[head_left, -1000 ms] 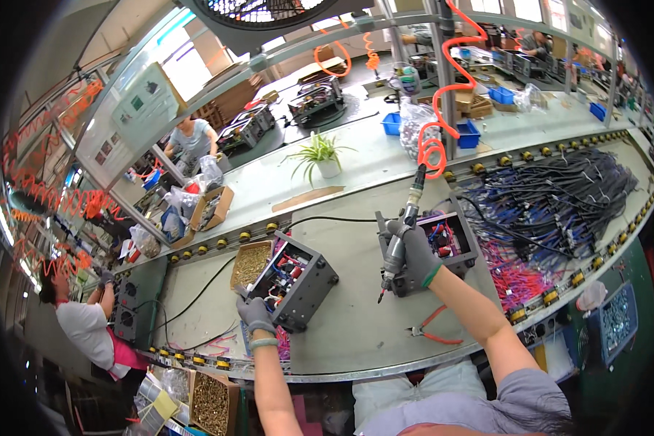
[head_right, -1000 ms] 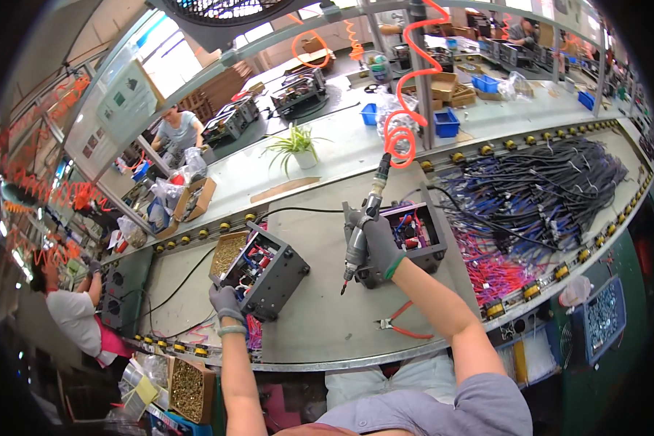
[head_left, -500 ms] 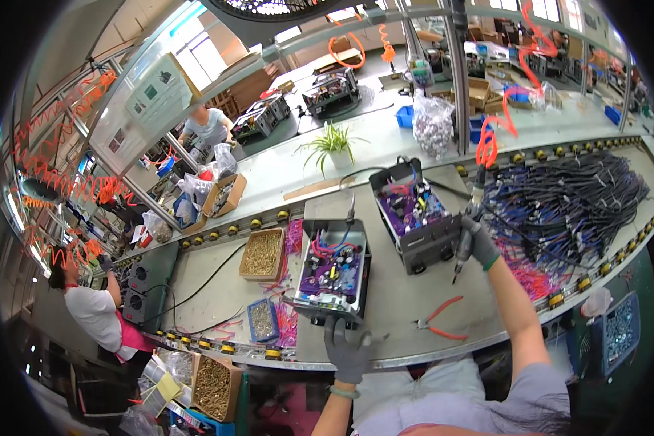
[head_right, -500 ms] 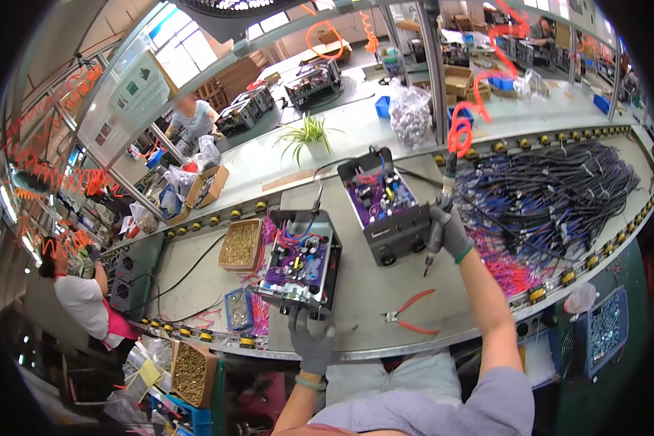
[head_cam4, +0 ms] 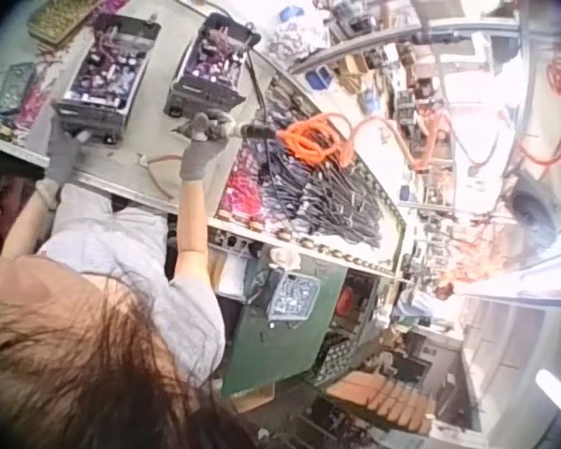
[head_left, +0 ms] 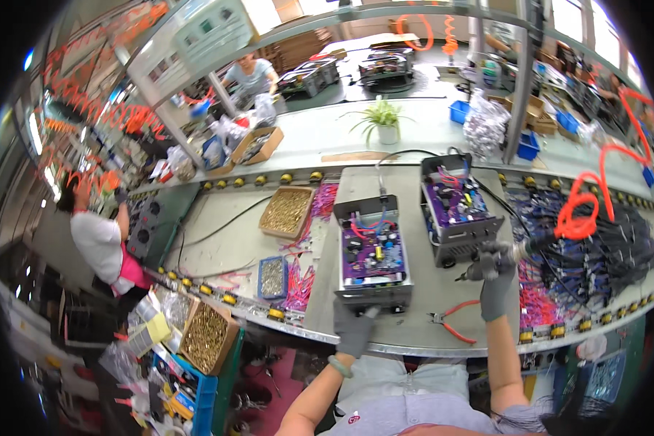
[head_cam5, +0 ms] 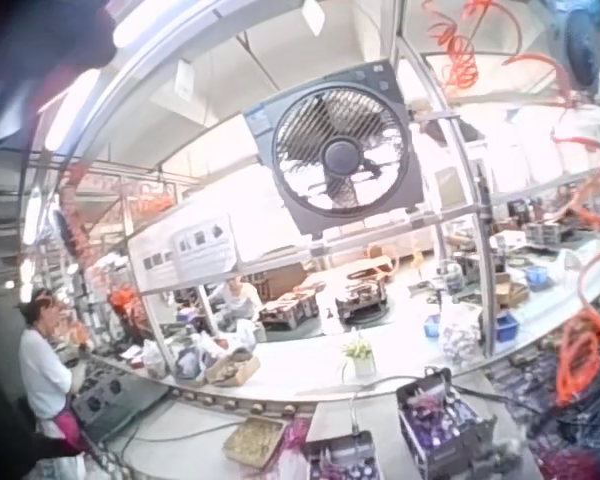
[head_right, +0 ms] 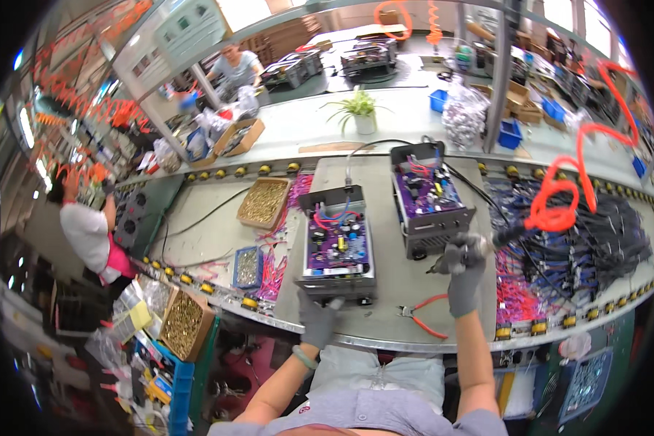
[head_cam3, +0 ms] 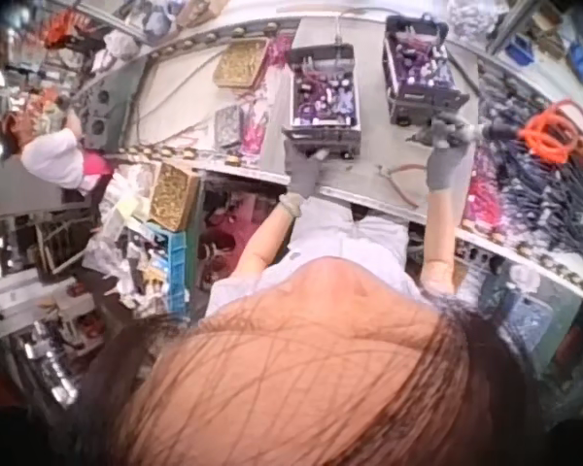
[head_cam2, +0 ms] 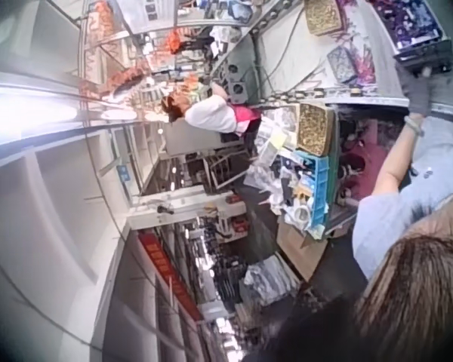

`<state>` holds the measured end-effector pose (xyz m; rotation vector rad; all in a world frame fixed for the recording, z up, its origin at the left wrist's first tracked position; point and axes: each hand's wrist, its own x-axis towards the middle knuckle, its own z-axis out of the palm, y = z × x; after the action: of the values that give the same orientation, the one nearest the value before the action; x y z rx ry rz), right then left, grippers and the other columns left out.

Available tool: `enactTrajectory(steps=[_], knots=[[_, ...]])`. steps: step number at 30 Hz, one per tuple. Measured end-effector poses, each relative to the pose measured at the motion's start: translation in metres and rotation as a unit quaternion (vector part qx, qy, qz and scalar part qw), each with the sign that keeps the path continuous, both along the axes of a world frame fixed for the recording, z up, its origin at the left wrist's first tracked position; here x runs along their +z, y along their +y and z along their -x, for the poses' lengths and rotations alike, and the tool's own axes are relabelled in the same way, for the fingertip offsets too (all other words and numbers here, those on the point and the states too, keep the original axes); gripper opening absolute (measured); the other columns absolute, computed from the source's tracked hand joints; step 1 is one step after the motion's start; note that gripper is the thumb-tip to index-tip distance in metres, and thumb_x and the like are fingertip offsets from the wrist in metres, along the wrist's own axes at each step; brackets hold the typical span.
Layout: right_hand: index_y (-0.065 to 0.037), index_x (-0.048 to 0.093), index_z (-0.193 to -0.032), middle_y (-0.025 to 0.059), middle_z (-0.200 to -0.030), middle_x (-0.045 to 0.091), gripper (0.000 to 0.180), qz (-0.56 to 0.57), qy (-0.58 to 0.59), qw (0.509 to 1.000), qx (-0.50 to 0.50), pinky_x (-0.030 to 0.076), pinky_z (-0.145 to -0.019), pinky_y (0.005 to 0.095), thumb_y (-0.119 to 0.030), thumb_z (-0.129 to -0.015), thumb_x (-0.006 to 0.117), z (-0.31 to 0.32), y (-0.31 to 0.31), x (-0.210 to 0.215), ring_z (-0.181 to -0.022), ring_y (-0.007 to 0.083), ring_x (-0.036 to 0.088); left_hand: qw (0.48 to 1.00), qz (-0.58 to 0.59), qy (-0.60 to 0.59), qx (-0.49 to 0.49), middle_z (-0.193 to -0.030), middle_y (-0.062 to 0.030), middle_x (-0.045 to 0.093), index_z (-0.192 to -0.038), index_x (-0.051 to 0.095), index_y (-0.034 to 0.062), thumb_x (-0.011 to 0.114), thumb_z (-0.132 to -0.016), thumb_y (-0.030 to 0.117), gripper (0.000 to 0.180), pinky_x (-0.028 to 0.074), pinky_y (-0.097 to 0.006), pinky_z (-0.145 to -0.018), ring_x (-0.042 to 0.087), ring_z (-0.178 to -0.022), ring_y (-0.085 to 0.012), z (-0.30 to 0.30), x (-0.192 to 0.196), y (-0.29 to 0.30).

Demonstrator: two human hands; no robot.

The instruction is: The person assembles electronic devices on a factory workbench. They connect wires to circuit boards, use pliers to strip wire insulation, and use a pneumatic screwdriver to fasten screws into the device housings. The person handles multiple units sequentially, moving them along the assembly line.

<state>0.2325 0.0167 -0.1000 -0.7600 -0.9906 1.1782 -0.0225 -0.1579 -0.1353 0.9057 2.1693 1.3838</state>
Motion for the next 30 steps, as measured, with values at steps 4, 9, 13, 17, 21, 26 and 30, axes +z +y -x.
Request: enactTrajectory(steps=[4,9,13,17,21,26,30], knots=[[-0.007,0.051,-0.107,0.0084,-0.093,0.059,0.031,-0.02,0.021,0.983,0.183,0.052,-0.066,0.0299,-0.007,-0.083,0.069,0.038,-0.059,0.011,-0.075,0.0162,0.06,0.991,-0.033,0.12,0.055,-0.118,-0.0171,0.056,-0.131,0.041,0.0008,0.088,-0.065,0.029,0.086,0.044,-0.044,-0.095,0.055,-0.11,-0.0348,-0.021,-0.026,0.015],[-0.007,0.053,-0.109,0.0106,-0.11,0.058,0.048,-0.144,-0.101,0.931,0.319,0.051,-0.083,0.0349,-0.004,-0.07,0.08,0.038,-0.091,-0.017,-0.095,0.0207,0.06,0.99,-0.142,0.011,-0.004,-0.123,-0.0177,0.053,-0.135,0.04,0.0018,0.085,-0.068,0.033,0.086,0.041,-0.047,-0.099,0.05,-0.117,-0.0379,0.011,-0.034,0.08],[-0.007,0.047,-0.137,0.0093,-0.12,0.056,0.072,0.306,-0.09,0.866,0.385,0.047,-0.095,0.0355,-0.003,-0.072,0.076,0.014,-0.125,0.027,-0.11,0.0237,0.056,0.971,-0.059,0.212,0.093,-0.128,-0.0214,0.049,-0.135,0.041,0.0032,0.079,-0.073,0.032,0.078,0.043,-0.045,-0.098,0.051,-0.116,-0.0384,0.01,-0.058,0.111],[-0.007,0.041,-0.144,0.012,-0.126,0.054,0.064,0.239,-0.243,0.794,0.503,0.054,-0.088,0.0343,-0.011,-0.085,0.064,-0.043,-0.144,0.013,-0.113,0.0231,0.059,0.986,-0.039,0.145,-0.069,-0.132,-0.0237,0.046,-0.134,0.042,0.0056,0.074,-0.075,0.025,0.07,0.042,-0.046,-0.099,0.048,-0.118,-0.0416,0.032,-0.019,0.078],[-0.004,0.043,-0.139,0.0176,-0.106,0.062,0.055,0.332,-0.083,0.79,0.509,0.056,-0.069,0.0382,-0.037,-0.096,0.053,-0.044,-0.161,0.006,-0.081,0.0245,0.067,0.95,-0.075,0.297,-0.066,-0.087,-0.0146,0.068,-0.089,0.071,0.0046,0.065,-0.082,0.016,0.014,0.051,-0.039,-0.081,0.065,-0.084,-0.032,0.132,-0.041,0.033],[-0.005,0.055,-0.113,0.0122,-0.078,0.066,0.056,0.393,-0.093,0.795,0.453,0.053,-0.048,0.0281,-0.058,-0.094,0.049,-0.021,-0.151,-0.049,-0.056,0.0179,0.064,0.909,0.214,0.356,0.026,-0.099,-0.0134,0.069,-0.103,0.072,0.0168,0.066,-0.081,0.032,0.027,0.053,-0.042,-0.082,0.066,-0.093,-0.0316,0.267,-0.046,-0.009],[-0.006,0.054,-0.112,0.012,-0.08,0.067,0.055,0.432,-0.032,0.786,0.441,0.053,-0.047,0.0275,-0.057,-0.093,0.052,-0.006,-0.149,-0.061,-0.054,0.0157,0.064,0.861,0.372,0.345,-0.039,-0.11,-0.013,0.068,-0.113,0.068,0.0194,0.066,-0.083,0.036,0.034,0.053,-0.043,-0.086,0.066,-0.101,-0.0324,0.297,-0.051,-0.006]])
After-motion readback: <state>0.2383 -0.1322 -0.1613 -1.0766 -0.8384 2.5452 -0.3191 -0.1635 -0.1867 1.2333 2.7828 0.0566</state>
